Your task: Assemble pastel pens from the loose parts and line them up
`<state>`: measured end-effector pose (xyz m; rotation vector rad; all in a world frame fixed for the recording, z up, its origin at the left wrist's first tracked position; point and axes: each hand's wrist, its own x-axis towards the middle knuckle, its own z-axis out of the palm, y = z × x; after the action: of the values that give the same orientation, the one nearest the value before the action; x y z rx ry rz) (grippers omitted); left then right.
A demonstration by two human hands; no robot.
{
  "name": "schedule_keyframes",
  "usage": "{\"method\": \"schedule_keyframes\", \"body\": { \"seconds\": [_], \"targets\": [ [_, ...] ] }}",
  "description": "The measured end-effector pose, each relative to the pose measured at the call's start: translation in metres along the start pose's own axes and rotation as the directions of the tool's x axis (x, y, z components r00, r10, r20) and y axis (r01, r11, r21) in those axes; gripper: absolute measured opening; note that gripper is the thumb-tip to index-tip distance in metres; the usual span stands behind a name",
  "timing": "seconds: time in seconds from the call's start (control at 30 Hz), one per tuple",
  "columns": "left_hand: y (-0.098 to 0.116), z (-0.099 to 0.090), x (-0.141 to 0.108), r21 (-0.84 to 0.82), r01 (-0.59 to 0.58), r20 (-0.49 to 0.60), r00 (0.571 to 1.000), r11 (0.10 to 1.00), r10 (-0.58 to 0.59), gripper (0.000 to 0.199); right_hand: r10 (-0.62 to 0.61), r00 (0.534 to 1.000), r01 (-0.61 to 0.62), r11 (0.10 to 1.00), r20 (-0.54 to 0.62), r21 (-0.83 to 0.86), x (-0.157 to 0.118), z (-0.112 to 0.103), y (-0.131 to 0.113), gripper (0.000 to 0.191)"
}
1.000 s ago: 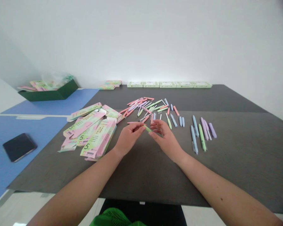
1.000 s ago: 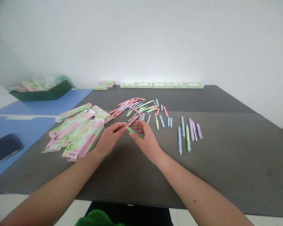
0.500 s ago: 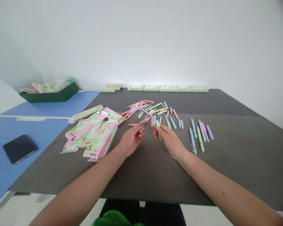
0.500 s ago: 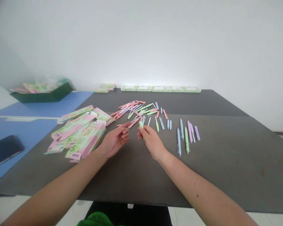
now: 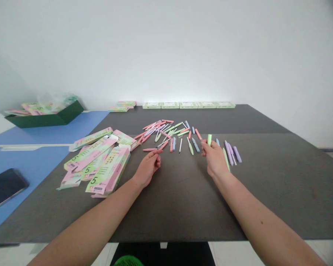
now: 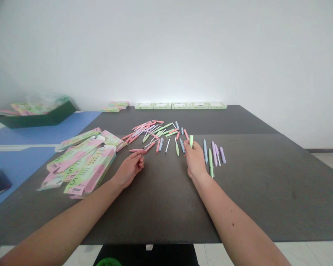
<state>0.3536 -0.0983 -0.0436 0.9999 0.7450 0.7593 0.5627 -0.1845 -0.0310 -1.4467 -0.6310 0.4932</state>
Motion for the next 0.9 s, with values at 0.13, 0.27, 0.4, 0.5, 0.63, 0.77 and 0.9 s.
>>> {"method": "schedule_keyframes", "body": {
  "seconds": [0.13, 0.27, 0.4, 0.5, 0.63, 0.77, 0.9],
  "targets": [
    [-0.004, 0.003, -0.002, 0.165, -0.069, -0.003, 0.997, 0.984, 0.071, 0.018, -0.013, 0.999, 0.014, 1.0, -0.035, 0.017, 0.002, -0.001, -0.006, 0.023],
    [-0.003, 0.011, 0.004, 0.556, -0.146, -0.014, 0.983, 0.818, 0.185, 0.021, 0.001, 0.999, 0.0, 1.0, -0.038, 0.018, 0.004, -0.001, -0.006, 0.022],
    [0.005, 0.03, 0.024, 0.92, -0.253, 0.166, 0.944, 0.299, 0.286, 0.025, 0.0, 0.999, 0.001, 1.0, -0.042, 0.01, 0.006, 0.0, -0.003, 0.021],
    [0.01, 0.048, 0.045, 0.953, -0.25, 0.199, 0.944, 0.174, 0.265, 0.02, 0.006, 0.999, -0.007, 1.0, -0.039, -0.025, 0.006, 0.0, -0.001, 0.021],
    [0.015, 0.068, 0.071, 0.984, -0.171, 0.162, 0.97, 0.037, 0.183, 0.023, 0.011, 0.999, -0.014, 0.997, -0.042, -0.07, 0.007, 0.0, 0.001, 0.021],
    [0.013, 0.081, 0.085, 0.994, -0.091, 0.096, 0.992, -0.059, 0.088, 0.025, 0.0, 0.999, -0.004, 0.991, -0.032, -0.135, 0.007, 0.0, 0.001, 0.023],
    [0.01, 0.087, 0.088, 0.991, -0.042, 0.047, 0.998, -0.127, 0.031, 0.033, -0.018, 1.0, 0.015, 0.968, -0.008, -0.25, 0.007, -0.001, 0.002, 0.029]
  ]
}}
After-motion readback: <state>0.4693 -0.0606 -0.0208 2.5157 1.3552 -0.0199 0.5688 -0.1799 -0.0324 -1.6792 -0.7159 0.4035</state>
